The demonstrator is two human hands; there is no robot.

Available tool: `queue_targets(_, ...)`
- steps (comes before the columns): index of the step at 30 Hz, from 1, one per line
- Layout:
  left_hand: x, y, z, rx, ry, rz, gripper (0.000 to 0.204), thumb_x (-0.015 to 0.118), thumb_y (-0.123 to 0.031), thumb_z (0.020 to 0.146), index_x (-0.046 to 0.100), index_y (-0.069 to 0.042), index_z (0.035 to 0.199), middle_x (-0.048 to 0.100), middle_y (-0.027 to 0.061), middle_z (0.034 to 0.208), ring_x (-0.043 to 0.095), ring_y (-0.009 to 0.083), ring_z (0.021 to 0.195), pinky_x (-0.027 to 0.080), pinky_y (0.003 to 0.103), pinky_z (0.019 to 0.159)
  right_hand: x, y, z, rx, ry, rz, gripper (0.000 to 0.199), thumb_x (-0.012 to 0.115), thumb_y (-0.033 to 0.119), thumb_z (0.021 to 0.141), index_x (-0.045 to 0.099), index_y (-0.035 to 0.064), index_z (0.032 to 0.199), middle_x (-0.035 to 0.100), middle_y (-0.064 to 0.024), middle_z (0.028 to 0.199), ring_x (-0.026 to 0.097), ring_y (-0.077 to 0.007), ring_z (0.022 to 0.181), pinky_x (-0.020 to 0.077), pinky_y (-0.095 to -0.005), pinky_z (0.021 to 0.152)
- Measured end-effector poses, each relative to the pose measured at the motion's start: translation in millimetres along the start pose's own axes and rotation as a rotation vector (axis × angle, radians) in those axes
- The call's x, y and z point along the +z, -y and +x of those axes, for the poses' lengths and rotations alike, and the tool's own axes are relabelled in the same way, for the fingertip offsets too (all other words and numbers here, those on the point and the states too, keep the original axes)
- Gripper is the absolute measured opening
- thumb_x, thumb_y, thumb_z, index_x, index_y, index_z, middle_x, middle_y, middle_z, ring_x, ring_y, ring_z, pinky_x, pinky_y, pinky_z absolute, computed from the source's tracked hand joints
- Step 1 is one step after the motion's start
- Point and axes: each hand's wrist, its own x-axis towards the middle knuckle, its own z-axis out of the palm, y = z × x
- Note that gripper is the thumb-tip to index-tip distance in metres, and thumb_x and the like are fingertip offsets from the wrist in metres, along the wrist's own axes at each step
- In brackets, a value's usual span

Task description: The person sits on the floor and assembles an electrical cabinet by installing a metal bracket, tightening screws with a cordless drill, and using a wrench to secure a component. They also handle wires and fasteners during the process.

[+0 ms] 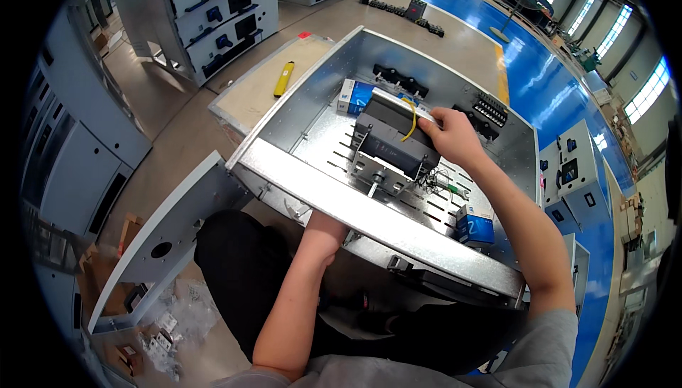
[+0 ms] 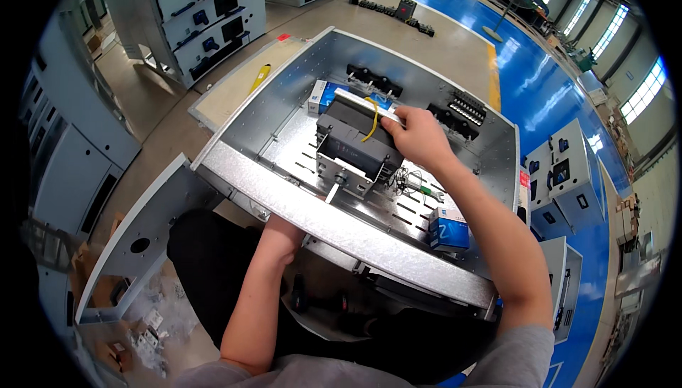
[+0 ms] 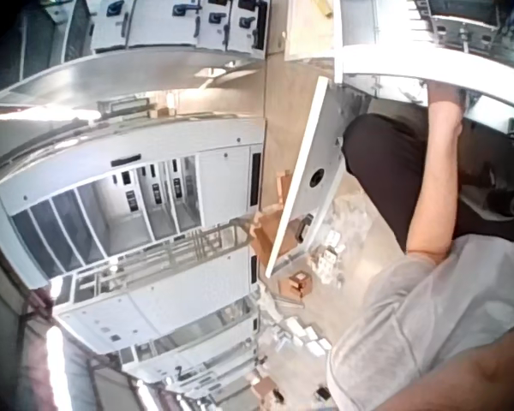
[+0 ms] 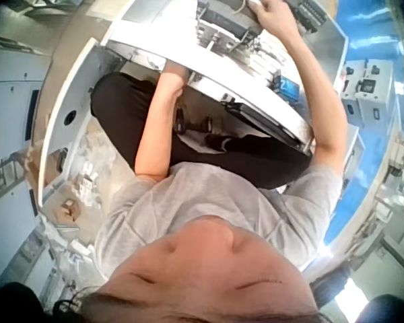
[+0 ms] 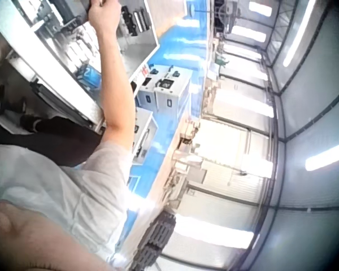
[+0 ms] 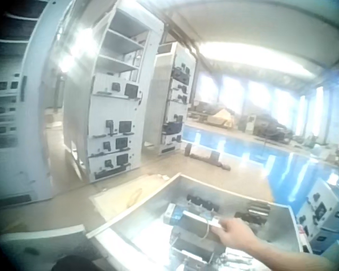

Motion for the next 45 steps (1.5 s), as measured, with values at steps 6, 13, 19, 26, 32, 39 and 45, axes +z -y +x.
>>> queue_targets(6, -18.4, -7.6, -79.3, 0.262, -0.106, -0.068, 0.023, 0.061, -0.006, 0.097, 0.062, 0.004, 0.117, 0.065, 0.0085, 0.108, 0.058, 0.0148, 0.097, 0.047, 0.031, 0.087, -2.6, -13.1, 7.3, -0.081, 0.048, 0.009, 0.034, 0.068, 0.031, 0.097, 0.068, -0.0024, 0.094, 0.062, -0.0191, 0.070, 0.057, -0.0304, 0.063, 0.0463, -0.0413, 0.064)
queue_targets(13, -12.9, 8.1, -104.3, 0.588, -0.174, 0.561, 0.017, 0.073, -0.007, 0.089, 0.060, 0.000, 0.096, 0.059, 0.0110, 0.083, 0.057, 0.0244, 0.073, 0.047, 0.035, 0.067, 0.8, -17.6, 5.3, -0.089, 0.121, 0.036, 0.033, 0.067, 0.028, 0.099, 0.065, -0.0044, 0.098, 0.058, -0.0119, 0.069, 0.051, -0.0175, 0.065, 0.0440, -0.0372, 0.064)
queue_targets(19, -15.2, 6.7, -89.5, 0.828, -0.220, 0.792, 0.014, 0.069, -0.008, 0.095, 0.060, 0.000, 0.089, 0.058, 0.0159, 0.078, 0.057, 0.0353, 0.069, 0.046, 0.042, 0.062, 17.5, -15.9, 1.9, -0.177, 0.001, 0.075, 0.038, 0.064, 0.033, 0.101, 0.065, -0.0055, 0.097, 0.061, -0.0181, 0.071, 0.053, -0.0230, 0.063, 0.0427, -0.0401, 0.062)
queue_targets(26, -19.5, 9.6, -94.0, 0.745, -0.162, 0.786, 0.013, 0.073, -0.009, 0.092, 0.064, 0.000, 0.089, 0.065, 0.0154, 0.083, 0.064, 0.0339, 0.074, 0.052, 0.042, 0.067, 2.8, 11.1, 2.9, -0.107, 0.027, -0.093, 0.038, 0.064, 0.031, 0.099, 0.063, -0.0054, 0.086, 0.059, -0.0215, 0.068, 0.051, -0.0326, 0.058, 0.0418, -0.0430, 0.059)
queue_targets(32, -16.4, 12.7, -86.8, 0.768, -0.209, 0.772, 0.011, 0.072, -0.008, 0.091, 0.065, 0.000, 0.089, 0.065, 0.0153, 0.081, 0.064, 0.0341, 0.073, 0.052, 0.042, 0.066, 1.4, -3.2, 0.5, -0.096, 0.040, -0.097, 0.037, 0.064, 0.031, 0.100, 0.063, -0.0041, 0.088, 0.059, -0.0209, 0.068, 0.051, -0.0301, 0.059, 0.0420, -0.0418, 0.060)
queue_targets(39, -14.6, 10.7, -90.1, 0.729, -0.213, 0.750, 0.010, 0.071, -0.007, 0.092, 0.067, 0.001, 0.093, 0.066, 0.0159, 0.084, 0.065, 0.0349, 0.076, 0.052, 0.042, 0.067, 8.2, -2.8, -0.9, -0.112, 0.032, -0.064, 0.035, 0.063, 0.030, 0.100, 0.062, -0.0037, 0.093, 0.058, -0.0217, 0.069, 0.051, -0.0321, 0.060, 0.0427, -0.0421, 0.061)
queue_targets(45, -12.6, 12.3, -100.4, 0.665, -0.177, 0.707, 0.010, 0.067, -0.004, 0.094, 0.066, 0.005, 0.099, 0.065, 0.0183, 0.084, 0.063, 0.0363, 0.074, 0.050, 0.041, 0.066, 5.1, -2.4, -1.2, -0.143, 0.044, -0.076, 0.032, 0.062, 0.029, 0.100, 0.065, -0.0028, 0.096, 0.063, -0.0246, 0.075, 0.059, -0.0412, 0.068, 0.0459, -0.0456, 0.064)
